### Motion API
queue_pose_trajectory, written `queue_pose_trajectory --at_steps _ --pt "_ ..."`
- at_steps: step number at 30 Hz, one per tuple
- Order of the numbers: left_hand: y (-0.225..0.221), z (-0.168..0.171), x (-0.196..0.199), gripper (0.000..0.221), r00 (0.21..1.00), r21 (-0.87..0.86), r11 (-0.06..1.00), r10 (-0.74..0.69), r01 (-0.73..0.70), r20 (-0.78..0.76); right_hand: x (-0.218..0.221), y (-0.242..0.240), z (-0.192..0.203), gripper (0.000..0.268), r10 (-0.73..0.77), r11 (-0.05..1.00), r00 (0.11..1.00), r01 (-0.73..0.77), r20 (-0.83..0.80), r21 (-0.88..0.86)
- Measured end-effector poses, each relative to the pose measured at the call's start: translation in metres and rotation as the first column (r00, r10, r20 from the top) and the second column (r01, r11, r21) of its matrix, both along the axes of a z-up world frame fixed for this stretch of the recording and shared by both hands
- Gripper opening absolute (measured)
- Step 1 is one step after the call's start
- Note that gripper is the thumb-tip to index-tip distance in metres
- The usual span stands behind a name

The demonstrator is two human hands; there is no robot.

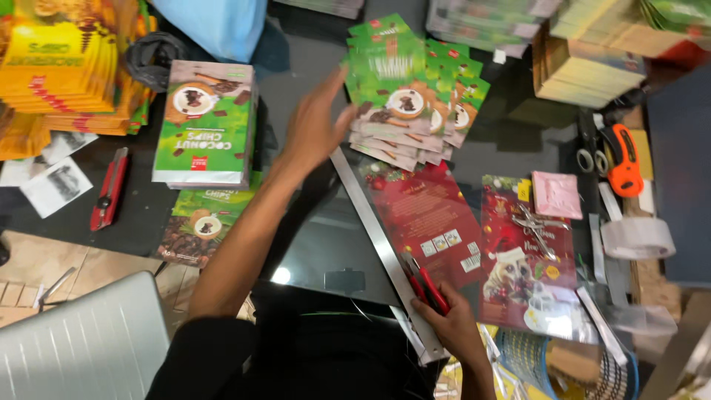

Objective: The person trims edges from printed product labels by hand using a metal ruler and a utility knife on a glass surface.

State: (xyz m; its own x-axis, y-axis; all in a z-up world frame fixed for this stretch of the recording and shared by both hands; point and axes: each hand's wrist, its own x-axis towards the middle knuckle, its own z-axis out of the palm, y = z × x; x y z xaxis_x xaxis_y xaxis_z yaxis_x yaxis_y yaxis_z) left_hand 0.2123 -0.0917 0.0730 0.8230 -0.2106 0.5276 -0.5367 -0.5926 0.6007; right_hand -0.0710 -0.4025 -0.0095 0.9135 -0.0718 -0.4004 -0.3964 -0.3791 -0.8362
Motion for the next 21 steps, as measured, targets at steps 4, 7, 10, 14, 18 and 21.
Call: queue_pose_trajectory --at_steps 4,7,10,14,18,21 --pt "0.079 -0.011 -0.081 0.062 0.992 0.23 0.965 0.116 -0.126 0.055 0.01 0.004 0.016 0.021 0.011 1.0 0.997 -0.009 -0.07 0.03" --pt "0.153 -0.028 -0.132 0.092 0.943 0.547 0.804 0.325 -0.233 -0.075 0.013 0.007 0.02 0.023 0.025 1.0 0.996 -0.023 -0.088 0.018" --pt "0.187 -0.018 -0.176 0.076 0.945 0.687 0.708 0.314 -0.166 -0.095 0.016 0.008 0.025 0.026 -0.033 0.995 0.985 0.049 -0.167 0.09" --pt "0.145 0.006 -0.211 0.032 0.925 0.402 0.898 0.293 -0.179 -0.244 0.017 0.012 0.032 0.043 -0.075 0.994 0.972 0.089 -0.221 0.057" --pt "0.051 -0.024 -0.211 0.036 0.992 0.031 0.999 0.032 -0.028 -0.119 0.016 0.02 0.04 0.051 -0.126 0.982 0.966 0.155 -0.227 0.112" --pt "0.024 -0.08 -0.197 0.042 0.933 0.226 0.915 -0.288 0.334 -0.215 0.001 0.01 0.012 0.033 -0.081 0.989 0.997 0.081 -0.002 0.122"
